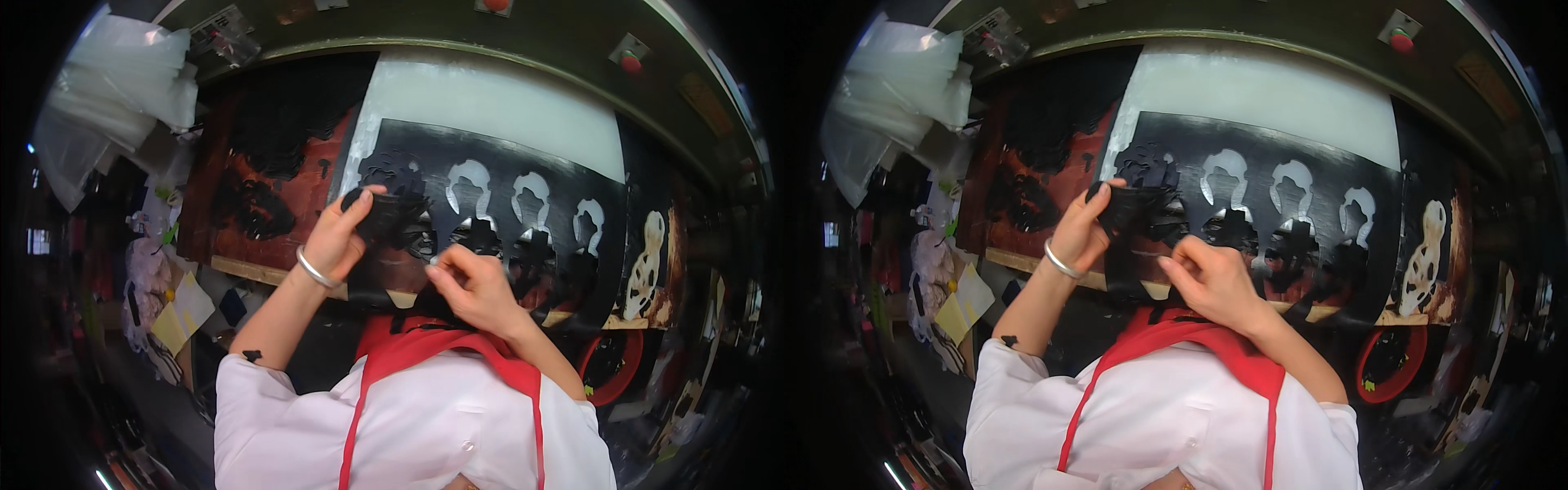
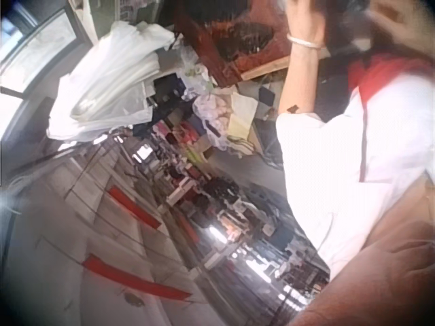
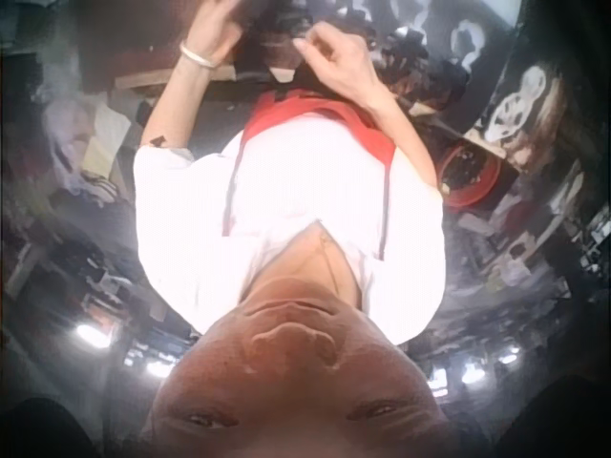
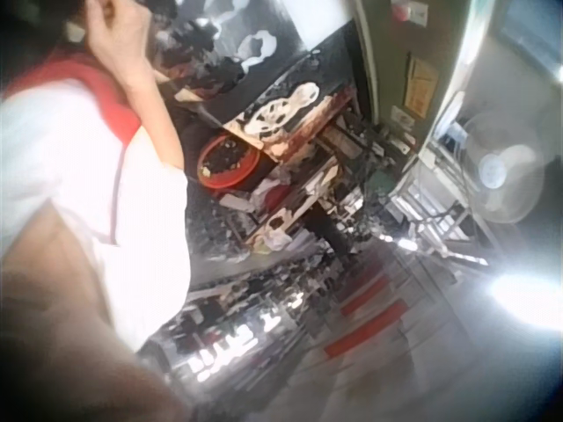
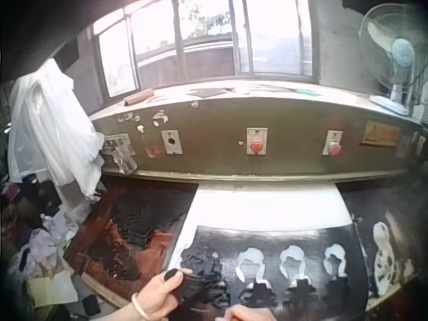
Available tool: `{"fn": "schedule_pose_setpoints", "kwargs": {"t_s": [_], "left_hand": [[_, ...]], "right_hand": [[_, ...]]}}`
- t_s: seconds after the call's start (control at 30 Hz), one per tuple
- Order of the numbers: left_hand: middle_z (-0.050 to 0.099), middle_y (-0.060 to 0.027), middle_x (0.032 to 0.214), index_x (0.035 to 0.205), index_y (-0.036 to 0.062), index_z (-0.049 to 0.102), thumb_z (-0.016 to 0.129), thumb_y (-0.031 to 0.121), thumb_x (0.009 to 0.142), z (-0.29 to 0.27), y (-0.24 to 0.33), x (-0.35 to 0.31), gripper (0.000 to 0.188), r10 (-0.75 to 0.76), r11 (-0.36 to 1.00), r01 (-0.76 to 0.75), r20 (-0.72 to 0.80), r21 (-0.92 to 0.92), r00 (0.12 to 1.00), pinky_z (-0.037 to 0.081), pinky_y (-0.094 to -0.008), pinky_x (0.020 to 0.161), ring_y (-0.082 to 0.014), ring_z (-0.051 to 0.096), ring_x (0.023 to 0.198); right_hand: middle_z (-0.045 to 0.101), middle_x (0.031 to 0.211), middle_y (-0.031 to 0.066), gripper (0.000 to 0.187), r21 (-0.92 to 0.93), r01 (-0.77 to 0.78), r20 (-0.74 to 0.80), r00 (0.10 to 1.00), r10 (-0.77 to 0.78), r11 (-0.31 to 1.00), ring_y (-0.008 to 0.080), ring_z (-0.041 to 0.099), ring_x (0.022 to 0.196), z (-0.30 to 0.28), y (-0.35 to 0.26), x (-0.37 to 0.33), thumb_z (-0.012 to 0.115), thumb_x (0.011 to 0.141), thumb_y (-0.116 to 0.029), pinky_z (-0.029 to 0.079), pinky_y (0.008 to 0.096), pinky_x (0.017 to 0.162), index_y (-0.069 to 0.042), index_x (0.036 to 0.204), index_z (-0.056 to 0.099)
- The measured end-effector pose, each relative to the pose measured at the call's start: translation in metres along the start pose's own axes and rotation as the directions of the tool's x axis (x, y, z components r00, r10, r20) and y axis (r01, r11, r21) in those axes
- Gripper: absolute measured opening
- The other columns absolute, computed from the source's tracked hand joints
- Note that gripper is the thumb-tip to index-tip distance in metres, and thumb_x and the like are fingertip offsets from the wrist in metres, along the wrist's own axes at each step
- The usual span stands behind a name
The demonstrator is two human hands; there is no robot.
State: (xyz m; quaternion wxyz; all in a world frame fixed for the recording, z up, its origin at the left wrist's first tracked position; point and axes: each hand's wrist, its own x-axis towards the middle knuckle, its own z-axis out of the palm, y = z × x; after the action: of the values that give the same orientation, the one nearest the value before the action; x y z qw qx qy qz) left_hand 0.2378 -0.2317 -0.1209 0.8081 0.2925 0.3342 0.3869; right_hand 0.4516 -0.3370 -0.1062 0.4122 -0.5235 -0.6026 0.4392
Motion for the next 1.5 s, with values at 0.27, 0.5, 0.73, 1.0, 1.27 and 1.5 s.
{"fn": "schedule_pose_setpoints", "kwargs": {"t_s": [0.27, 0.5, 0.73, 1.0, 1.27, 1.5], "left_hand": [[0.059, -0.0100, 0.117, 0.122, -0.0015, 0.053, 0.047, 0.017, 0.100, 0.036, -0.062, -0.008, 0.029, -0.013, 0.999, 0.012, 0.040, 0.048, 0.999, 0.043, -0.0335, 0.098, -0.0183, 0.056, 0.109], [0.065, -0.0039, 0.097, 0.107, 0.0011, 0.061, 0.050, 0.020, 0.099, 0.023, -0.089, 0.000, 0.024, 0.208, 0.826, -0.149, -0.049, 0.543, 0.977, 0.046, -0.0266, 0.082, -0.0122, 0.058, 0.090], [0.065, -0.0075, 0.097, 0.104, -0.0021, 0.061, 0.056, 0.019, 0.097, 0.039, -0.063, 0.012, 0.023, 0.243, 0.970, -0.233, -0.198, 0.075, 0.950, 0.050, -0.0275, 0.078, -0.0133, 0.061, 0.086], [0.067, -0.0071, 0.085, 0.096, -0.0027, 0.065, 0.058, 0.018, 0.095, 0.022, 0.050, 0.032, 0.022, 0.610, 0.767, -0.547, -0.120, 0.334, 0.783, 0.052, -0.0240, 0.068, -0.0124, 0.063, 0.073], [0.067, -0.0066, 0.092, 0.101, -0.0045, 0.064, 0.061, 0.014, 0.093, 0.050, 0.019, 0.011, 0.020, 0.240, 0.930, -0.217, -0.042, 0.295, 0.970, 0.052, -0.0256, 0.077, -0.0119, 0.064, 0.082], [0.067, -0.0029, 0.093, 0.105, -0.0011, 0.065, 0.060, 0.018, 0.095, 0.048, -0.044, -0.003, 0.022, 0.335, 0.871, -0.260, -0.118, 0.416, 0.935, 0.048, -0.0224, 0.074, -0.0073, 0.059, 0.082]], "right_hand": [[0.058, 0.064, 0.0180, 0.034, -0.308, 0.102, -0.341, 0.916, -0.210, 0.946, 0.0384, 0.059, 0.056, 0.041, 0.036, 0.020, 0.062, 0.089, -0.029, 0.047, 0.0442, 0.051, -0.001, 0.078, 0.048], [0.053, 0.063, 0.0195, 0.024, -0.420, 0.197, -0.359, 0.860, -0.361, 0.886, 0.0400, 0.055, 0.056, 0.043, 0.065, 0.022, 0.054, 0.092, -0.016, 0.044, 0.0474, 0.051, 0.000, 0.074, 0.048], [0.046, 0.060, 0.0149, 0.020, -0.471, 0.380, -0.345, 0.751, -0.563, 0.796, 0.0351, 0.051, 0.053, 0.035, 0.095, 0.028, 0.051, 0.088, -0.006, 0.042, 0.0441, 0.050, -0.003, 0.069, 0.045], [0.045, 0.057, 0.0151, 0.022, -0.413, 0.492, -0.252, 0.747, -0.615, 0.767, 0.0348, 0.049, 0.049, 0.028, 0.087, 0.015, 0.056, 0.084, -0.002, 0.040, 0.0427, 0.046, -0.002, 0.066, 0.043], [0.046, 0.059, 0.0167, 0.025, -0.082, 0.361, -0.244, 0.897, -0.370, 0.929, 0.0362, 0.049, 0.053, 0.023, 0.025, 0.030, 0.052, 0.093, -0.008, 0.038, 0.0420, 0.049, -0.001, 0.070, 0.044], [0.051, 0.060, 0.0178, 0.029, -0.068, 0.149, -0.273, 0.948, -0.162, 0.986, 0.0347, 0.053, 0.052, 0.029, 0.028, 0.031, 0.060, 0.089, -0.017, 0.041, 0.0404, 0.049, 0.000, 0.070, 0.045]]}}
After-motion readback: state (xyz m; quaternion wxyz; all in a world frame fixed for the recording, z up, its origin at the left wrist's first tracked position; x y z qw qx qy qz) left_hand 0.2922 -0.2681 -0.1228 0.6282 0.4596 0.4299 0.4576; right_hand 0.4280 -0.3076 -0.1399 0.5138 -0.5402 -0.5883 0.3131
